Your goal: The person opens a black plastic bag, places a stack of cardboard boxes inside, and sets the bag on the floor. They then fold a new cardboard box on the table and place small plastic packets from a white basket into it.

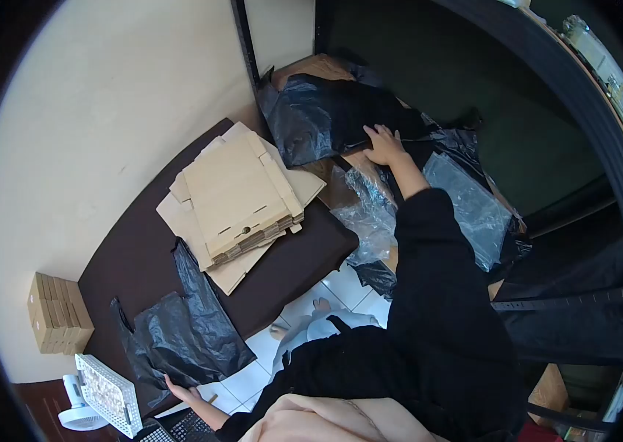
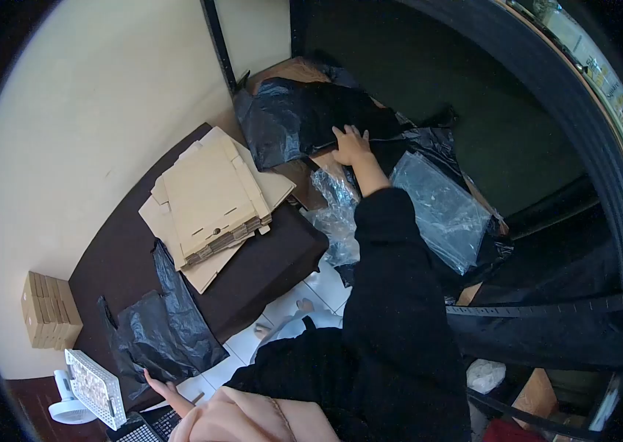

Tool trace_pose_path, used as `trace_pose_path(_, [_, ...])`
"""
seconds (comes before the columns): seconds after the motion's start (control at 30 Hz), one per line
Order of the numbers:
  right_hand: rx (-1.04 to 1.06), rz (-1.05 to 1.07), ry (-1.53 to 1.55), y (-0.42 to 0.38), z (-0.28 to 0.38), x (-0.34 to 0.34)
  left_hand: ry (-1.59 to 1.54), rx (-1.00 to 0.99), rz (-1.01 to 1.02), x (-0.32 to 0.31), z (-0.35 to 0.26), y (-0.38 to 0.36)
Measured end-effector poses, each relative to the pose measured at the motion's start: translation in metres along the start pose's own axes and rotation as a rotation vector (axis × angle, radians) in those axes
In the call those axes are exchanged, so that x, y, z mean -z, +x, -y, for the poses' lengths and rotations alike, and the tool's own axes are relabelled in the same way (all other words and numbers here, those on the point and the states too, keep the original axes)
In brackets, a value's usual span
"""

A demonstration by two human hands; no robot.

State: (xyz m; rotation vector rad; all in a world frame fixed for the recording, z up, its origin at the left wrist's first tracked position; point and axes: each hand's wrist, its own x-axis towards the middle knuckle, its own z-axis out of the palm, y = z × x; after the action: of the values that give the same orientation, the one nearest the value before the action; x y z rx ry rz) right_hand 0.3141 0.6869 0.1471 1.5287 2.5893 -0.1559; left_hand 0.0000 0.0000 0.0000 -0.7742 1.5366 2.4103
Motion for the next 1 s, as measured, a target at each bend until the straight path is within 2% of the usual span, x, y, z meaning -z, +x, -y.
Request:
trace_pose_path(0.07, [0.220, -0.539, 0.099, -0.017, 0.009, -0.010, 0.066, -0.041, -0.016, 0.005, -0.002, 0.001])
trace_pose_path(0.17, [0.512, -0.825, 0.505, -0.067, 0.047, -0.012, 0.049, -0.056, -0.003, 0.005, 0.007, 0.002])
trace_pose_path(0.27, [0.780, -0.734, 0.570, -0.112, 0.077, -0.062, 0.022, -0.053, -0.009, 0.011, 0.007, 0.006])
trace_pose_path(0.3, [0.801, -0.695, 0.543, -0.125, 0.080, -0.078, 0.039, -0.067, -0.031, 0.010, 0.008, 0.006])
trace_pose_path(0.5, [0.693, -0.446, 0.737, -0.209, 0.091, -0.137, -0.090, -0.081, 0.046, -0.010, 0.017, -0.033])
trace_pose_path(0.57, [0.701, -0.363, 0.755, -0.228, 0.093, -0.144, 0.142, -0.309, -0.148, -0.032, 0.039, -0.060])
trace_pose_path(0.6, [0.694, -0.368, 0.756, -0.232, 0.096, -0.145, 0.059, -0.369, -0.008, -0.026, 0.053, -0.045])
trace_pose_path(0.63, [0.668, -0.325, 0.801, -0.234, 0.101, -0.145, 0.033, -0.362, 0.044, -0.045, 0.052, -0.063])
trace_pose_path(0.7, [0.637, -0.281, 0.846, -0.235, 0.112, -0.141, 0.041, -0.275, 0.075, -0.073, 0.040, -0.079])
trace_pose_path(0.77, [0.639, -0.127, 1.003, -0.230, 0.127, -0.125, 0.067, 0.000, 0.318, -0.084, 0.003, -0.100])
trace_pose_path(0.8, [0.637, -0.127, 1.001, -0.226, 0.134, -0.116, 0.025, -0.017, 0.415, -0.087, -0.010, -0.110])
trace_pose_path(0.83, [0.652, -0.114, 1.057, -0.222, 0.141, -0.107, -0.039, -0.085, 0.470, -0.103, -0.021, -0.139])
trace_pose_path(0.9, [0.672, -0.100, 1.113, -0.212, 0.154, -0.088, -0.060, -0.232, 0.548, -0.094, -0.034, -0.150])
trace_pose_path(0.97, [0.740, -0.157, 1.224, -0.203, 0.165, -0.066, 0.365, -0.716, 0.415, -0.060, -0.037, -0.125])
trace_pose_path(1.0, [0.750, -0.154, 1.222, -0.200, 0.170, -0.054, 0.360, -0.719, 0.407, -0.055, -0.036, -0.124])
